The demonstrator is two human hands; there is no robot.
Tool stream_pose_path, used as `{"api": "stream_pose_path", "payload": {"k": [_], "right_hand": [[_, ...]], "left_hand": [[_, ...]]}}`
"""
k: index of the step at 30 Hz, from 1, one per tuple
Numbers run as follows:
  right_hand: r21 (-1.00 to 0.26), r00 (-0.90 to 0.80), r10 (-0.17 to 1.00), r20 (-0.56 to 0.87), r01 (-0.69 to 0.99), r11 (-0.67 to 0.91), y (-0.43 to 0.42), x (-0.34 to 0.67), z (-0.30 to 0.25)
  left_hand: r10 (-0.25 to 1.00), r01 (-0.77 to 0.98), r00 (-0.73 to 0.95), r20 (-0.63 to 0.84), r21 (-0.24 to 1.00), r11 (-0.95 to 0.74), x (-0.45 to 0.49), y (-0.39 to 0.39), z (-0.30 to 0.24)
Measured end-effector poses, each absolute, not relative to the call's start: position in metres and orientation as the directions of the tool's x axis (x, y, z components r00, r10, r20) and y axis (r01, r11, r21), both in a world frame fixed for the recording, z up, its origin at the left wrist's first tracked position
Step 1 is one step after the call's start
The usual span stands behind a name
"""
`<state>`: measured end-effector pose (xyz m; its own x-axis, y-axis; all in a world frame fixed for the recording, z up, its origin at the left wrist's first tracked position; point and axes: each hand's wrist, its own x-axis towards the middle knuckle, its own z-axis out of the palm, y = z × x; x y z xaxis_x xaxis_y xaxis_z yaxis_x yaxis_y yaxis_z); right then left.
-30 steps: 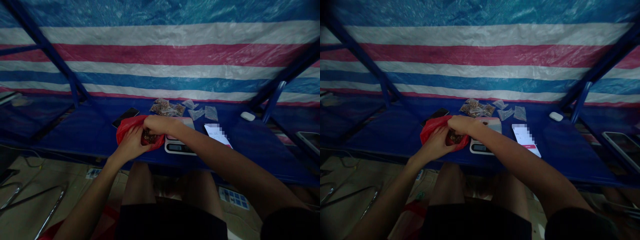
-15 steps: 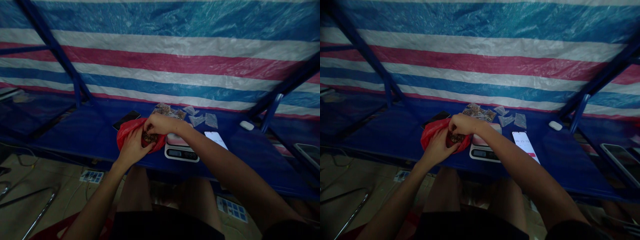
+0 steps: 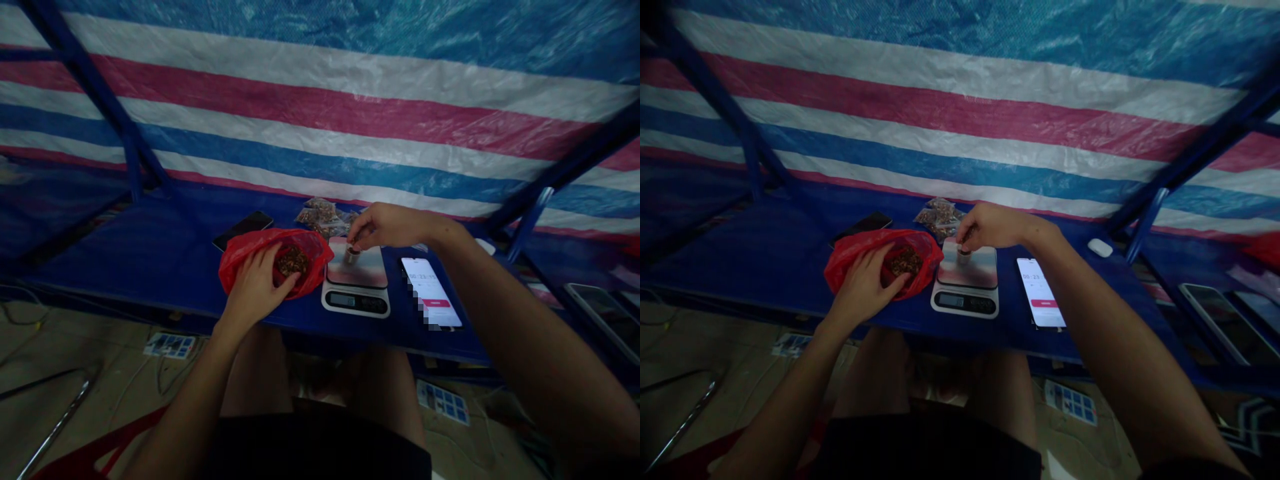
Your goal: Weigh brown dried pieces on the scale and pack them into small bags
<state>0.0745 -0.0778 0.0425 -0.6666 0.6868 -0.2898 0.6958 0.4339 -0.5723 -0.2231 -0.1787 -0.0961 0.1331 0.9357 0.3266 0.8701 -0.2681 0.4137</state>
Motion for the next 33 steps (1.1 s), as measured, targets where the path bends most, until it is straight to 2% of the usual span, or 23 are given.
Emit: {"api": "stream_pose_path", "payload": {"k": [4,20,25,28,33], "right_hand": [[-0.587,-0.675,0.682,-0.280,0.683,0.435,-0.077,0.075,0.038],[-0.433,-0.677,0.714,-0.180,0.706,0.560,-0.090,0.071,0.056],[-0.350,-0.685,0.721,-0.100,0.703,0.619,-0.088,0.055,0.044],[-0.254,-0.713,0.687,-0.140,0.696,0.671,-0.085,0.039,0.030],[-0.102,-0.676,0.709,-0.199,0.734,0.671,-0.085,0.021,0.014]], "left_hand": [[0.936,0.866,0.136,0.324,0.419,-0.271,-0.224,-0.177,-0.097],[0.922,0.845,0.183,0.342,0.424,-0.325,-0.226,-0.177,-0.096],[0.949,0.891,0.118,0.293,0.390,-0.231,-0.225,-0.176,-0.096],[0.955,0.916,0.070,0.287,0.360,-0.175,-0.224,-0.177,-0.095],[0.954,0.924,0.063,0.294,0.344,-0.167,-0.221,-0.180,-0.092]]}}
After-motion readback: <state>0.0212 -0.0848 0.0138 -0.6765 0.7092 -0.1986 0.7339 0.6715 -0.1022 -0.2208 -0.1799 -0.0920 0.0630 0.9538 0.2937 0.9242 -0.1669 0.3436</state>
